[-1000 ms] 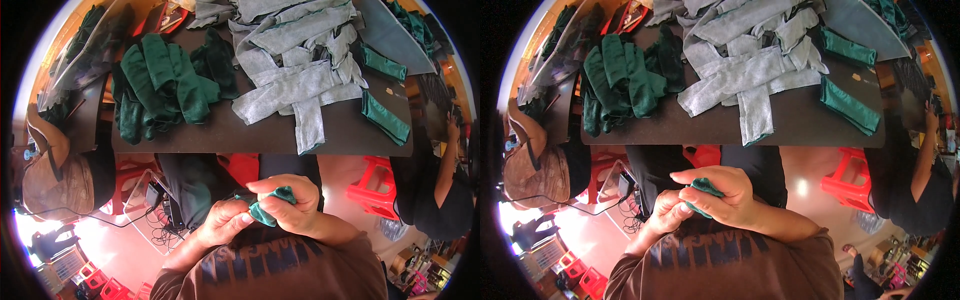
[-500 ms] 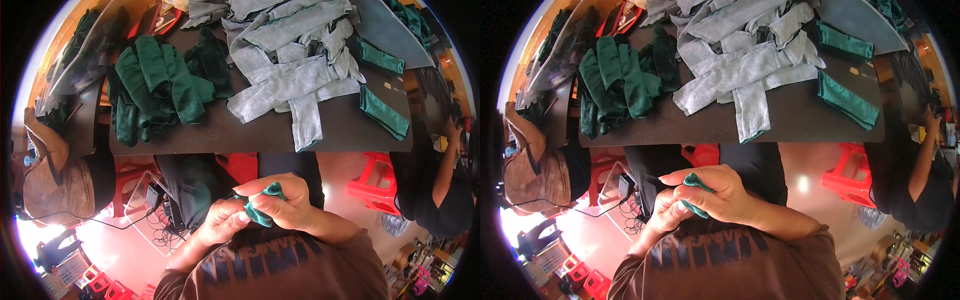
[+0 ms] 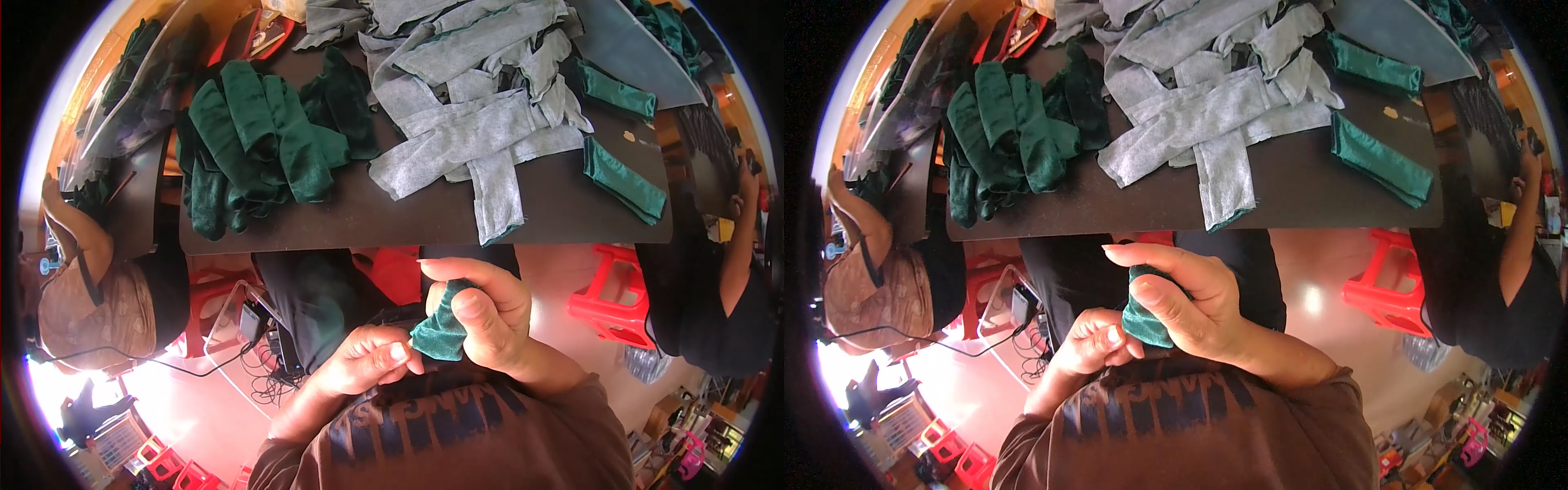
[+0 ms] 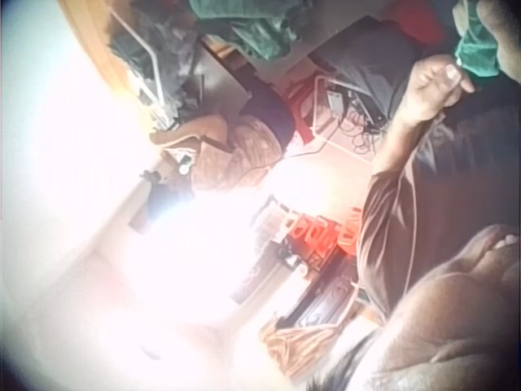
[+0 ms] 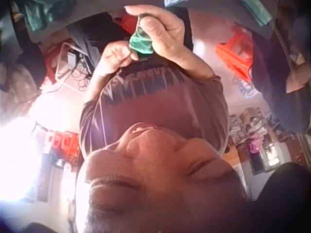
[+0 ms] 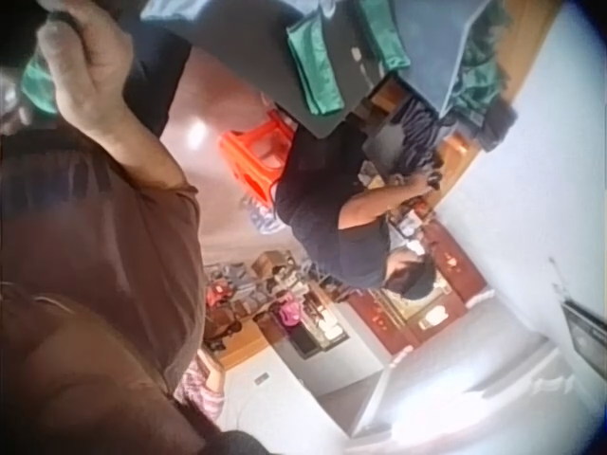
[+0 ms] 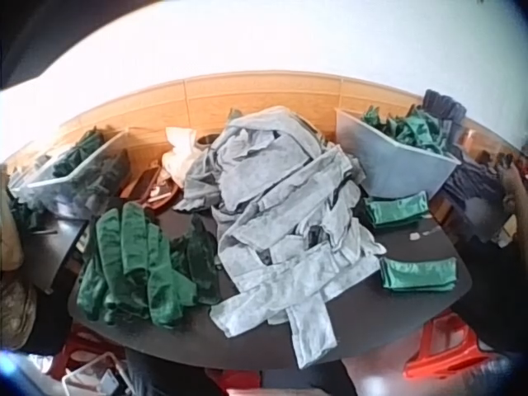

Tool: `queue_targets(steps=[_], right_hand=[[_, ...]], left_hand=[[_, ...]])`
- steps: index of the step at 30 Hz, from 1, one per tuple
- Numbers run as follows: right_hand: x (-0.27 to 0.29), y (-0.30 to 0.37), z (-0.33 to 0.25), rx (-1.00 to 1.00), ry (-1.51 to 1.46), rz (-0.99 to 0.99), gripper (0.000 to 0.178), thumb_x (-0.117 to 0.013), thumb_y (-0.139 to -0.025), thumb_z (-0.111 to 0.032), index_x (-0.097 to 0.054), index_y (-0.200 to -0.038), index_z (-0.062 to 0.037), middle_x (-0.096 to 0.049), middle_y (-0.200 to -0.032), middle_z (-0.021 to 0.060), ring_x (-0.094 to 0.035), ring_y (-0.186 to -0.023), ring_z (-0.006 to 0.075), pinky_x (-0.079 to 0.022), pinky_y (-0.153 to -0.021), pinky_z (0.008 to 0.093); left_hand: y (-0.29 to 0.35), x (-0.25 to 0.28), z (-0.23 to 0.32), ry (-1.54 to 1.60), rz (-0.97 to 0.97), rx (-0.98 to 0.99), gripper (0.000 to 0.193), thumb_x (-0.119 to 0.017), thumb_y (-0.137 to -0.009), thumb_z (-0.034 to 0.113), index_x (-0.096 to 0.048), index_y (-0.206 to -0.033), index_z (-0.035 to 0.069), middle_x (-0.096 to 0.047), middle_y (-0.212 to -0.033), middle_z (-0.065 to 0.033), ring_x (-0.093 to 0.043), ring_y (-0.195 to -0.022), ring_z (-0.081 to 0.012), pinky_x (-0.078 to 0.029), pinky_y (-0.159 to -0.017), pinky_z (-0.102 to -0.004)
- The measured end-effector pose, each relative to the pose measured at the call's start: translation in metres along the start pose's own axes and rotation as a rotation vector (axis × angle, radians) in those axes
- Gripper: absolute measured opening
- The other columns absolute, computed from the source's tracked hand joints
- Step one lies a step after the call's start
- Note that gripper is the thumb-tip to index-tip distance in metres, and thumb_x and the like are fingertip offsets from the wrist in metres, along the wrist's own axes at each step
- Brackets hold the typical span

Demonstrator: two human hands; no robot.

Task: The recorder is turning fabric pieces right-side out using a wooden stick as a tool.

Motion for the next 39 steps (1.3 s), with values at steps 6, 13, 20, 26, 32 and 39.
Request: queue_targets(steps=[6,13,20,26,32,39], right_hand=[[-0.012,0.002,0.004,0.001,0.010,-0.073,0.030,-0.048,-0.090,-0.017,-0.052,-0.108,0.0071,-0.055,-0.062,0.0075,-0.050,-0.051,0.0098,-0.039,-0.047,0.0220],[-0.016,0.001,-0.004,0.049,0.050,-0.084,0.031,-0.048,-0.090,-0.017,-0.054,-0.107,0.0076,-0.055,-0.059,0.0070,-0.051,-0.050,0.0096,-0.039,-0.045,0.0223],[-0.005,0.005,-0.002,0.107,-0.201,0.006,0.036,-0.045,-0.092,-0.014,-0.042,-0.123,0.0048,-0.044,-0.058,-0.0016,-0.039,-0.050,0.0033,-0.032,-0.046,0.0188],[-0.005,0.003,0.005,0.022,-0.097,-0.058,0.035,-0.048,-0.090,-0.019,-0.047,-0.116,0.0057,-0.052,-0.065,0.0069,-0.045,-0.053,0.0095,-0.036,-0.048,0.0230],[-0.008,-0.001,0.008,0.007,-0.008,-0.082,0.030,-0.049,-0.090,-0.017,-0.054,-0.107,0.0069,-0.056,-0.064,0.0066,-0.049,-0.054,0.0087,-0.038,-0.048,0.0221],[-0.007,-0.010,-0.001,0.021,0.177,-0.107,0.029,-0.051,-0.087,-0.015,-0.056,-0.105,0.0062,-0.057,-0.071,0.0062,-0.049,-0.059,0.0090,-0.037,-0.053,0.0209]], left_hand=[[-0.002,-0.003,0.004,-0.040,0.001,-0.194,0.035,-0.044,-0.092,0.028,-0.058,-0.085,-0.004,-0.041,-0.053,0.0016,-0.031,-0.046,-0.0063,-0.025,-0.044,-0.0226],[-0.001,-0.004,0.001,-0.004,-0.015,-0.261,0.035,-0.043,-0.092,0.026,-0.057,-0.086,-0.005,-0.043,-0.054,0.0018,-0.032,-0.047,-0.0058,-0.025,-0.045,-0.0221],[-0.002,0.001,0.000,-0.087,0.044,-0.142,0.035,-0.044,-0.092,0.027,-0.058,-0.083,-0.004,-0.043,-0.056,0.0017,-0.033,-0.047,-0.0050,-0.027,-0.045,-0.0219],[-0.004,0.004,0.006,-0.127,0.041,-0.264,0.033,-0.045,-0.092,0.026,-0.057,-0.079,-0.002,-0.041,-0.053,0.0023,-0.034,-0.046,-0.0058,-0.027,-0.044,-0.0229],[-0.006,0.003,0.005,-0.071,0.049,-0.309,0.032,-0.045,-0.092,0.024,-0.055,-0.076,-0.002,-0.041,-0.053,0.0027,-0.034,-0.046,-0.0066,-0.027,-0.044,-0.0234],[-0.005,0.006,0.008,0.006,0.056,-0.254,0.030,-0.046,-0.091,0.024,-0.057,-0.079,-0.001,-0.042,-0.054,0.0027,-0.035,-0.049,-0.0059,-0.027,-0.045,-0.0219]])
Point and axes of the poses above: each hand's wrist, its own y-axis away from the middle knuckle, its own x-axis out of the back of the hand, z = x × y, the point moved 8 cm from there along -y, towards the middle knuckle
